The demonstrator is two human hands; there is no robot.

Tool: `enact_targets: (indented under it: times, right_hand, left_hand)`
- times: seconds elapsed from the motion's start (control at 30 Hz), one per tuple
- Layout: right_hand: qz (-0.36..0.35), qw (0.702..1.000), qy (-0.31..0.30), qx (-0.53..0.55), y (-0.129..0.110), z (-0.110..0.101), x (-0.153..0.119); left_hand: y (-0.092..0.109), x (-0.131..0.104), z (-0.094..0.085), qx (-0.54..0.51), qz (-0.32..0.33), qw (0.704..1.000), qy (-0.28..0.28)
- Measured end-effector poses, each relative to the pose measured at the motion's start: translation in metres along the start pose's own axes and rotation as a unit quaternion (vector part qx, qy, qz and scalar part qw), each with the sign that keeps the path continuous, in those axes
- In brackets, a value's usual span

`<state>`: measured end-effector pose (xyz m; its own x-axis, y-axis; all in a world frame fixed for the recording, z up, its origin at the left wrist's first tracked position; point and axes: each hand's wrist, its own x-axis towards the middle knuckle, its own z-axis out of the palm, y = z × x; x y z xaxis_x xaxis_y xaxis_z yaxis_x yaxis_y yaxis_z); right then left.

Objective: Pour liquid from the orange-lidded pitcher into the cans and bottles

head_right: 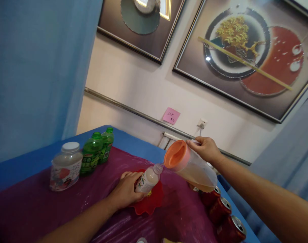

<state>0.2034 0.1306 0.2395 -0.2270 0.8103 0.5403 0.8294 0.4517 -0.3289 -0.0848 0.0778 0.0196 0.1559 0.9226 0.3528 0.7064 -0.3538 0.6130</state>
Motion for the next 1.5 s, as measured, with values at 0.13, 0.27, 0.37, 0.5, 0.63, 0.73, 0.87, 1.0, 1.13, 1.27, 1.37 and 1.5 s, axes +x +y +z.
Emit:
enact_targets:
  times: [0.13, 0.27, 0.37, 0.5, 0.63, 0.73, 0.87, 1.0, 1.13, 1.27, 1.37, 1.5]
  right_hand:
    - [-0.004, 1.000, 0.002, 0.002, -0.0004, -0.0006, 0.0003]
    - [-0.006, 1.000, -0.001, 0.002, 0.0010, -0.0013, 0.0009]
    - [-0.002, 1.000, -0.004, 0.001, 0.0021, -0.0013, 0.0010]
    - [-0.005, 1.000, -0.001, 0.004, 0.0019, -0.0015, 0.0006]
    - [-0.003, 1.000, 0.006, 0.009, -0.0017, -0.0030, -0.0001]
    - [0.003, 1.000, 0.004, 0.007, -0.0047, -0.0044, -0.0003]
    - [0.008, 1.000, 0.000, 0.006, -0.0053, -0.0049, -0.0002]
    - [0.003, 1.000, 0.000, 0.009, -0.0044, -0.0044, -0.0001]
    - [0.003, 1.000, 0.001, 0.004, -0.0050, -0.0050, 0.0001]
    - [0.007, 1.000, 0.001, 0.001, -0.0046, -0.0057, 0.0008]
    - [0.003, 1.000, 0.004, -0.002, -0.0034, -0.0063, 0.0013]
    - [-0.006, 1.000, 0.003, -0.009, -0.0034, -0.0068, 0.0012]
  left_hand:
    - [0.0000, 0.0002, -0.0001, 0.005, -0.003, 1.000, 0.000]
    - [-0.0003, -0.0002, 0.0002, 0.005, 0.001, 1.000, -0.002]
    - [0.0000, -0.0005, -0.0002, 0.000, 0.003, 1.000, -0.002]
    - [0.0001, -0.0004, -0.0002, 0.002, 0.002, 1.000, -0.004]
    - [-0.0010, 0.0001, 0.0009, 0.003, 0.001, 1.000, -0.005]
    - [-0.0015, 0.0002, 0.0010, 0.002, 0.002, 1.000, -0.005]
    - [-0.0004, -0.0002, 0.0000, 0.003, 0.004, 1.000, -0.004]
    - [0.0002, -0.0003, 0.0000, 0.006, 0.003, 1.000, 0.001]
    - [-0.0006, 0.0000, 0.0008, -0.001, 0.005, 1.000, 0.000]
    - [-0.0011, 0.0001, 0.0008, -0.007, 0.005, 1.000, -0.006]
    - [-0.0011, 0.0001, 0.0005, -0.003, 0.002, 1.000, -0.004]
    - [-0.0011, 0.0000, 0.0000, -0.003, 0.000, 1.000, -0.011]
